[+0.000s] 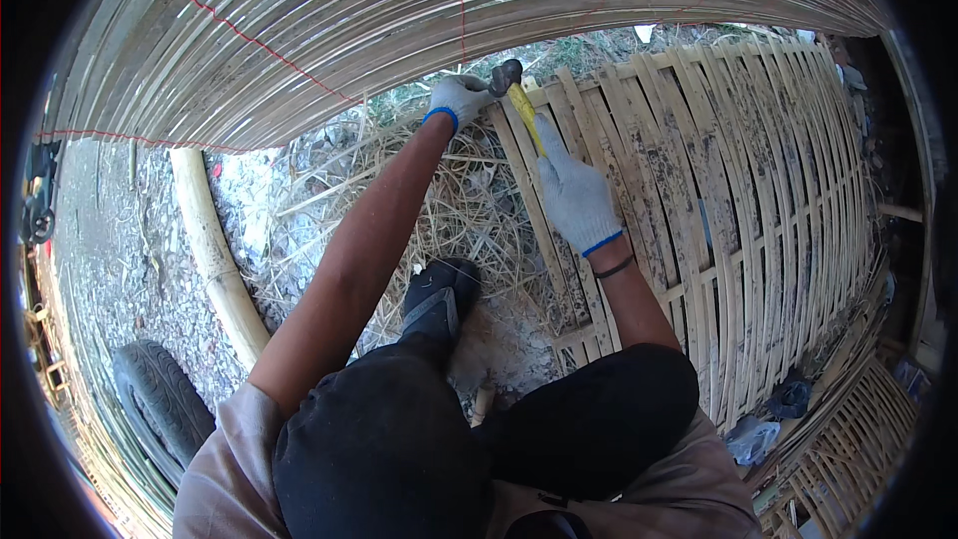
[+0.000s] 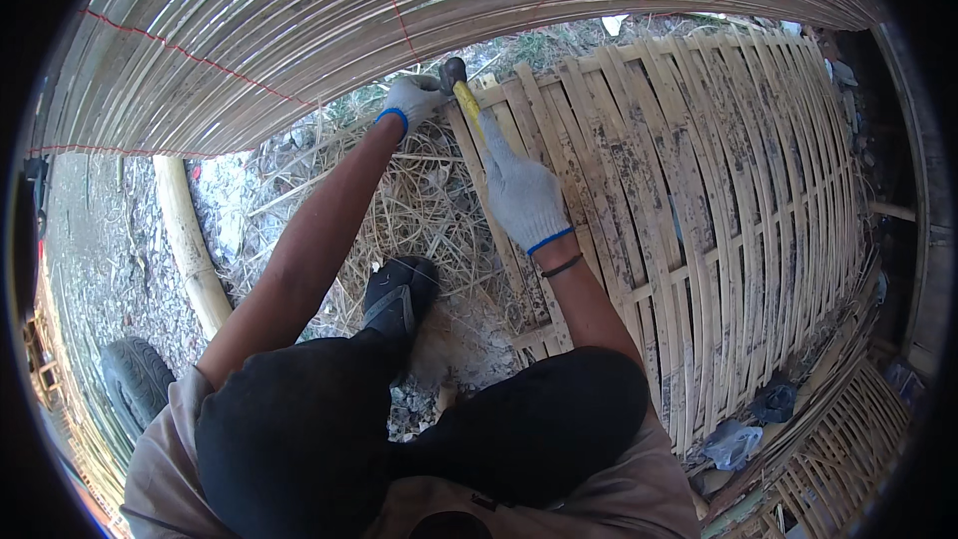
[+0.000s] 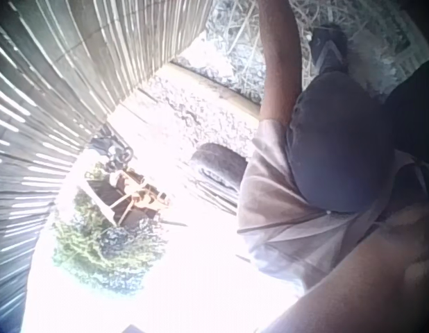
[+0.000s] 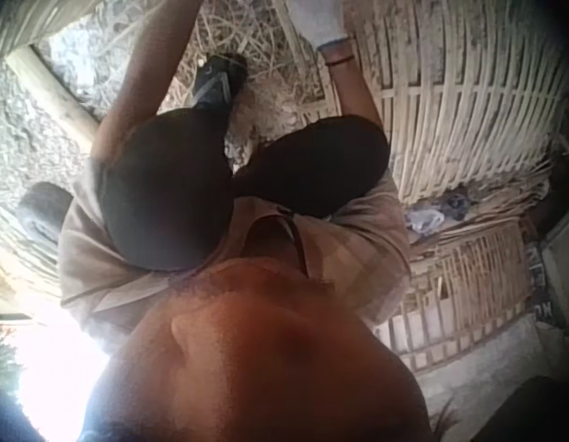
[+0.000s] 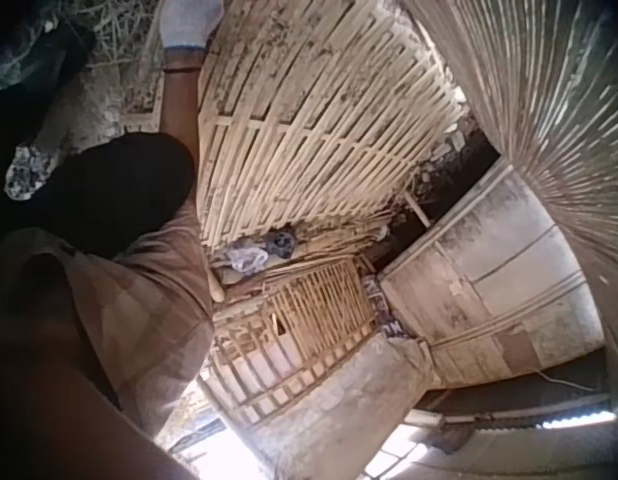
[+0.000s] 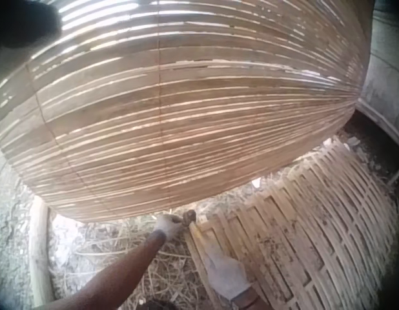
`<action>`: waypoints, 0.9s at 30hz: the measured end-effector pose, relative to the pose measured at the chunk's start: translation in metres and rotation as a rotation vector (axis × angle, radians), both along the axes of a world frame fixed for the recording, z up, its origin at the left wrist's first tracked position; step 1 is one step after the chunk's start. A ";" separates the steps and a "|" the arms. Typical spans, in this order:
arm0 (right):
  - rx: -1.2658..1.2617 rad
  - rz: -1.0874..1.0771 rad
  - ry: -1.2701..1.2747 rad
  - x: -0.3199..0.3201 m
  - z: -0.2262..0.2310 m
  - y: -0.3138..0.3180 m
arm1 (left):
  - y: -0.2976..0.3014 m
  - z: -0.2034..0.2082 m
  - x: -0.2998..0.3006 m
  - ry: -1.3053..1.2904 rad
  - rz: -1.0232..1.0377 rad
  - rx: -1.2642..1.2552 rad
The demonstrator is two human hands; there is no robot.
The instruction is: Nailing rubber straps onto a bamboo mat using a hammer and nails.
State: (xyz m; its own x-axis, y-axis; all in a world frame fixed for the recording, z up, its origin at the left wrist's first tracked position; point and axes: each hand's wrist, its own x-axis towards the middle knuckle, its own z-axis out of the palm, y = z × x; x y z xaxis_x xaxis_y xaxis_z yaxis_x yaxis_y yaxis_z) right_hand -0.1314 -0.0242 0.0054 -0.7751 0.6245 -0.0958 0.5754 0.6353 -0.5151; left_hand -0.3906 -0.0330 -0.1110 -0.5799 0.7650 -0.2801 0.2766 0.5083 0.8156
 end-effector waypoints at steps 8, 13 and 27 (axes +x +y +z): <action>0.119 0.067 -0.136 -0.004 0.001 0.007 | 0.010 0.008 -0.008 -0.267 -0.047 -0.003; 0.040 0.008 0.117 -0.008 0.039 0.008 | 0.007 0.019 -0.002 -0.232 -0.065 -0.080; 0.039 0.054 0.069 -0.008 0.039 0.012 | 0.025 0.012 -0.019 -0.123 -0.251 -0.237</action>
State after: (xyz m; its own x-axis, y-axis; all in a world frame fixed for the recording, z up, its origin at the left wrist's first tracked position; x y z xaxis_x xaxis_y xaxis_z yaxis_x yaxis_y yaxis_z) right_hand -0.1393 -0.0117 0.0443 -0.8117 0.5838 -0.0176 0.5040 0.6849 -0.5262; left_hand -0.4101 -0.0079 -0.0993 -0.3330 0.7850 -0.5224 0.3236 0.6156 0.7186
